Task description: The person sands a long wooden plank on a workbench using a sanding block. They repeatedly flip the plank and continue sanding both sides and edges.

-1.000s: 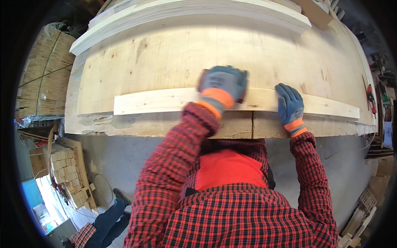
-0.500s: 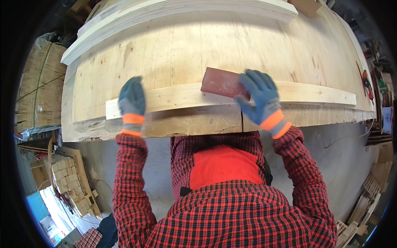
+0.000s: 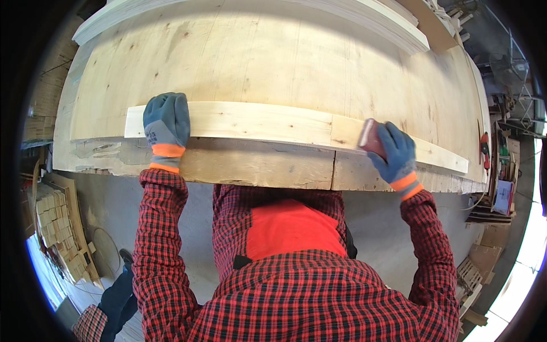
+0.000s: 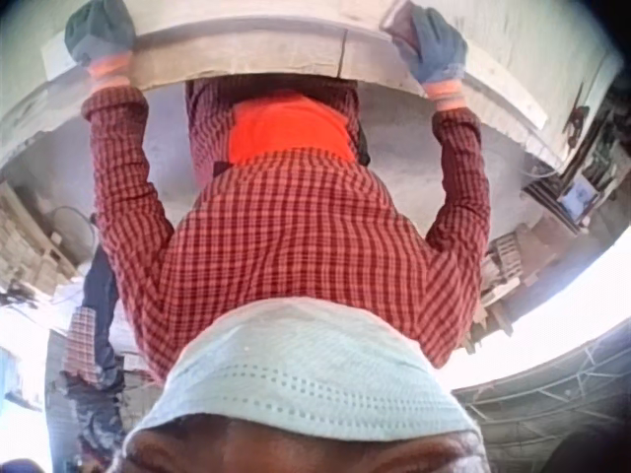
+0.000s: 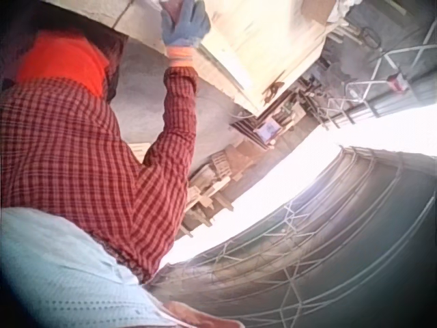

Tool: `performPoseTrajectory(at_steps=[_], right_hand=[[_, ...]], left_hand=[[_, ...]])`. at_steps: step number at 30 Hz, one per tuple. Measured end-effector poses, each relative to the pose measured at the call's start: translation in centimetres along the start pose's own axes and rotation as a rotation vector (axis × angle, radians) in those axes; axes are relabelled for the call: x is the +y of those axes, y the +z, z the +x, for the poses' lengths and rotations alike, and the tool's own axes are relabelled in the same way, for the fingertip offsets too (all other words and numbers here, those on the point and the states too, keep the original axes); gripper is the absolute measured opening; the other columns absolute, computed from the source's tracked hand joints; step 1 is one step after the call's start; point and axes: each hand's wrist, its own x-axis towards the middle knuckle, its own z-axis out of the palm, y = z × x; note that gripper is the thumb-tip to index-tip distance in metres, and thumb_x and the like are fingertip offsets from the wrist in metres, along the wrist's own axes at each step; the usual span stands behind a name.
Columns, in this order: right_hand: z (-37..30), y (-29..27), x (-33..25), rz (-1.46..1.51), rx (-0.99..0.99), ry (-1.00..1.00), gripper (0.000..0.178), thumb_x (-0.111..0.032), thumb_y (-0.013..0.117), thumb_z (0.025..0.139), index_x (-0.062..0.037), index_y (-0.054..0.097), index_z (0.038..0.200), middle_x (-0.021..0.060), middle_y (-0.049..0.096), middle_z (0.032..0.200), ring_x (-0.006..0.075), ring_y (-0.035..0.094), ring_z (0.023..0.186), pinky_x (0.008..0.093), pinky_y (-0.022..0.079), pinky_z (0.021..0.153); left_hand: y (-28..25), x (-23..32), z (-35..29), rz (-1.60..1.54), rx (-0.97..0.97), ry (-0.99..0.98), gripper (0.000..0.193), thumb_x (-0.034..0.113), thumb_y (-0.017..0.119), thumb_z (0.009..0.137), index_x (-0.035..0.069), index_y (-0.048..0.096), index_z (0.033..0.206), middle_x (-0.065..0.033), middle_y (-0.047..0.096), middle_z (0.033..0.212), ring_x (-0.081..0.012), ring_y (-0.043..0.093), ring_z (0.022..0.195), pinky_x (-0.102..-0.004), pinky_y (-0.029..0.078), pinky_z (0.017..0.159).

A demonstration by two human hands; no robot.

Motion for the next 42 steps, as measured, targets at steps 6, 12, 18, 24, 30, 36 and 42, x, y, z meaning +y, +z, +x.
performPoseTrajectory(at_steps=[6,12,18,24,30,36,42], right_hand=[[15.2,8.9,-15.7,0.265,0.056,-0.252,0.069,-0.053,0.076,0.090,-0.0138,0.062,0.144,0.0172,0.062,0.136,0.0395,0.062,0.116,0.0554,0.046,0.109],[12.9,6.8,-12.2,0.227,0.024,-0.215,0.067,-0.050,0.081,0.087,-0.0110,0.066,0.139,0.0161,0.063,0.134,0.0388,0.066,0.110,0.0515,0.053,0.095],[3.9,0.8,-2.6,0.032,0.071,-0.136,0.070,-0.042,0.087,0.081,-0.0092,0.069,0.139,0.0203,0.065,0.138,0.0408,0.066,0.116,0.0537,0.053,0.100],[12.0,7.9,-16.4,0.205,0.076,-0.192,0.069,-0.053,0.079,0.085,-0.0149,0.062,0.140,0.0169,0.058,0.137,0.0389,0.060,0.116,0.0567,0.049,0.101],[8.5,6.6,-14.3,0.083,0.089,-0.120,0.067,-0.055,0.080,0.085,-0.0197,0.065,0.141,0.0150,0.062,0.138,0.0380,0.063,0.117,0.0558,0.051,0.099],[1.4,1.4,-5.3,-0.106,0.138,-0.053,0.070,-0.051,0.089,0.075,-0.0155,0.073,0.133,0.0166,0.064,0.135,0.0378,0.065,0.114,0.0512,0.052,0.099],[9.0,8.0,-16.3,0.162,0.164,-0.178,0.069,-0.055,0.079,0.084,-0.0173,0.065,0.139,0.0166,0.060,0.140,0.0394,0.060,0.121,0.0564,0.049,0.103]], left_hand=[[0.2,-0.3,-0.3,-0.024,-0.002,-0.024,0.018,0.016,0.065,0.102,0.004,0.076,0.094,-0.0154,0.075,0.094,-0.0382,0.069,0.089,-0.0490,0.055,0.083],[-0.2,0.2,0.1,-0.052,0.020,-0.036,0.018,0.016,0.066,0.102,0.004,0.076,0.093,-0.0155,0.075,0.093,-0.0384,0.069,0.088,-0.0488,0.055,0.083],[0.2,0.0,-0.2,-0.025,0.024,-0.029,0.014,0.013,0.067,0.100,0.003,0.075,0.092,-0.0152,0.075,0.094,-0.0378,0.069,0.088,-0.0480,0.055,0.083],[0.0,-0.2,-0.2,0.006,-0.013,-0.026,0.015,0.013,0.065,0.100,0.004,0.076,0.097,-0.0151,0.077,0.098,-0.0378,0.070,0.094,-0.0476,0.056,0.086],[0.2,-0.4,-0.2,0.021,-0.011,-0.007,0.016,0.013,0.064,0.100,0.004,0.076,0.099,-0.0155,0.077,0.100,-0.0382,0.070,0.095,-0.0478,0.056,0.087],[0.3,-0.6,-0.6,0.018,-0.035,-0.044,0.017,0.014,0.063,0.101,0.004,0.077,0.099,-0.0155,0.077,0.101,-0.0381,0.071,0.096,-0.0476,0.056,0.089],[0.3,-0.9,-0.5,0.027,-0.012,0.009,0.018,0.014,0.062,0.101,0.005,0.078,0.099,-0.0159,0.078,0.101,-0.0385,0.071,0.097,-0.0480,0.056,0.089]])
